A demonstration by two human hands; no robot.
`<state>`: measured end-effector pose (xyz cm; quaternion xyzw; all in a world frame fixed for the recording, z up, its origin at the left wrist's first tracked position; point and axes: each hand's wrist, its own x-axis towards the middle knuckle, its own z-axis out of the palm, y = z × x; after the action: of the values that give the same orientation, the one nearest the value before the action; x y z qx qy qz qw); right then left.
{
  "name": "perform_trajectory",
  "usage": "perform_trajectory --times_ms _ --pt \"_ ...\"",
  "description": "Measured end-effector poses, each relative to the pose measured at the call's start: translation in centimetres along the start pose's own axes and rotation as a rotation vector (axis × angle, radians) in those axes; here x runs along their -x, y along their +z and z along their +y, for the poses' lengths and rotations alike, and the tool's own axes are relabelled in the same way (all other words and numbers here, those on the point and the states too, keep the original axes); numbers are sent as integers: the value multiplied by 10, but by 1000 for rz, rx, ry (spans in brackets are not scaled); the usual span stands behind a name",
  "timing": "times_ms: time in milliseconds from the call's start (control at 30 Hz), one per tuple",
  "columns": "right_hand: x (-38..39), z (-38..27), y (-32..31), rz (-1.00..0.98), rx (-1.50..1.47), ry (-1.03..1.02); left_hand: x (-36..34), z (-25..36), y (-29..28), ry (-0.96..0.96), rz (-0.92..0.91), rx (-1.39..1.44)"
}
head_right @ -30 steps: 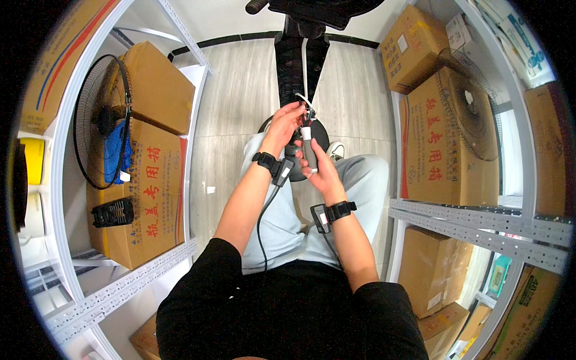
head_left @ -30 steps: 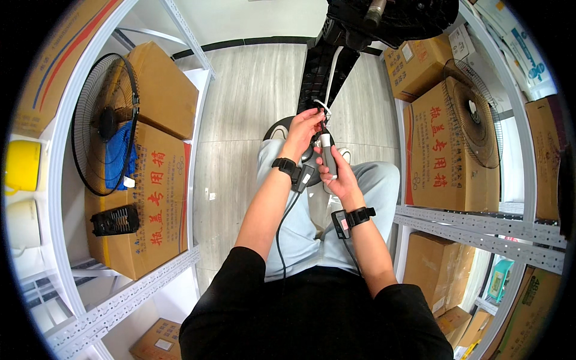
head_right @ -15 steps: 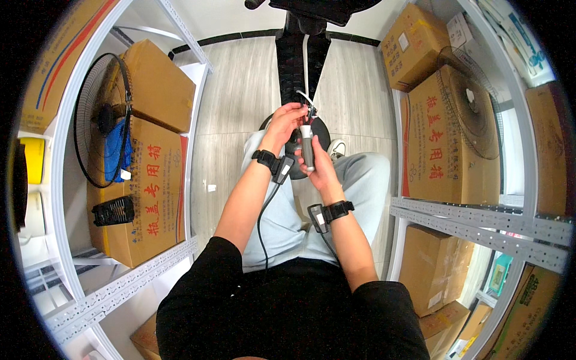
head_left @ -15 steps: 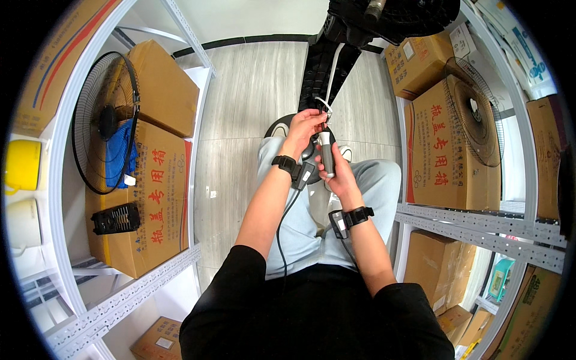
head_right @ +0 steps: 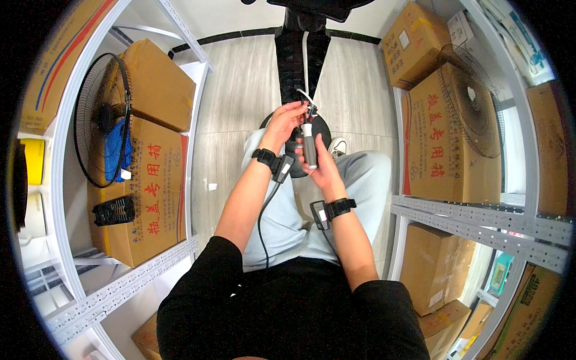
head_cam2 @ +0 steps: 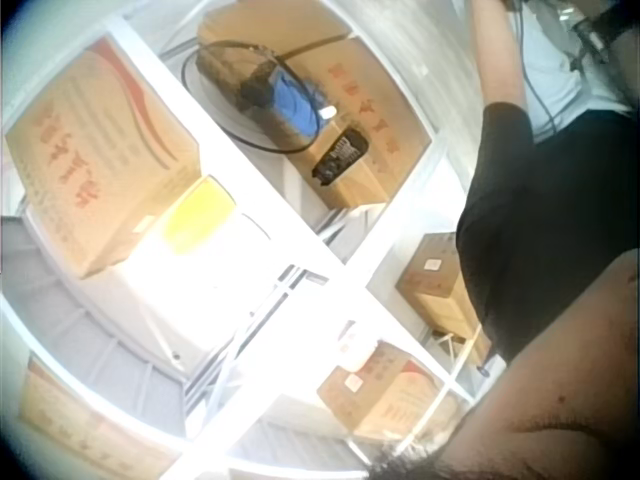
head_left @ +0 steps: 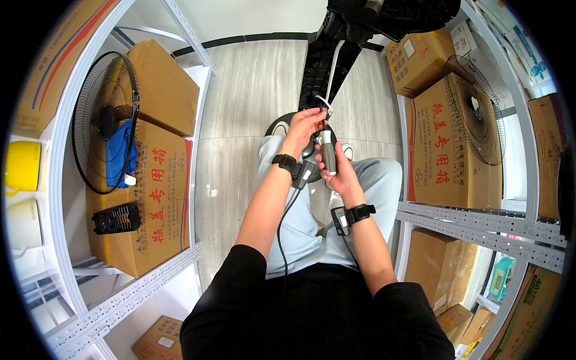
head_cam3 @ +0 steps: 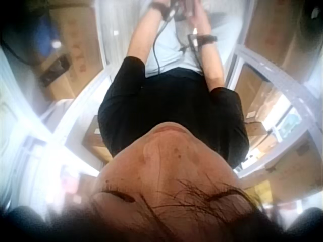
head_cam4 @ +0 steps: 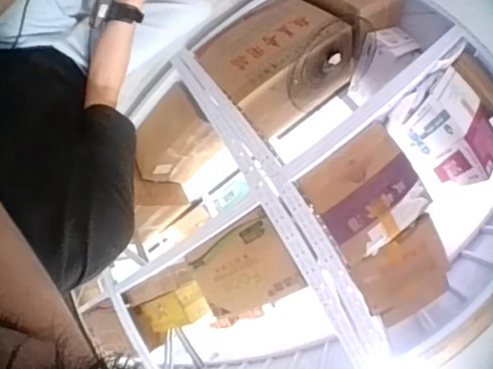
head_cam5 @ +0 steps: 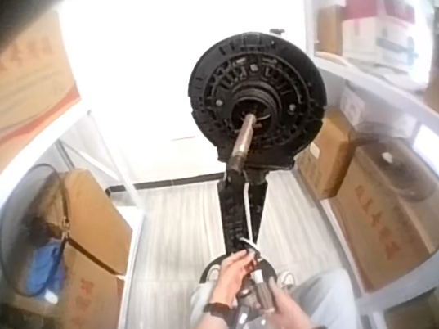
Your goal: The person sits on the floor and uses a screwdriver to manipulate wires and components inside a black plastic housing. They repeatedly tighten and loosen screws and adjust internal wiring throughout the clip.
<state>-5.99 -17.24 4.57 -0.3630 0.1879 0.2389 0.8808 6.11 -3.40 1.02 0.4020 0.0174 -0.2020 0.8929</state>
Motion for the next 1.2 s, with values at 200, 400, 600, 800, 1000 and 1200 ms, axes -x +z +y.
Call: perform_trajectory --times_ms 200,400,600,800,1000,1200 --pt "-5 -3 -6 127 258 -127 -1 1 8 -7 -12 49" --pt "-5 14 8 465 751 -484 1 4 10 3 -20 52" --pt "3 -7 -1 -24 67 -45 3 4 9 16 -52 83" --pt "-3 14 16 567 1033 -570 4 3 10 -5 -17 60" --pt "2 0 1 -87 -54 -15 3 2 5 19 -16 32" --pt "1 2 23 172 191 -177 3 7 7 18 30 37"
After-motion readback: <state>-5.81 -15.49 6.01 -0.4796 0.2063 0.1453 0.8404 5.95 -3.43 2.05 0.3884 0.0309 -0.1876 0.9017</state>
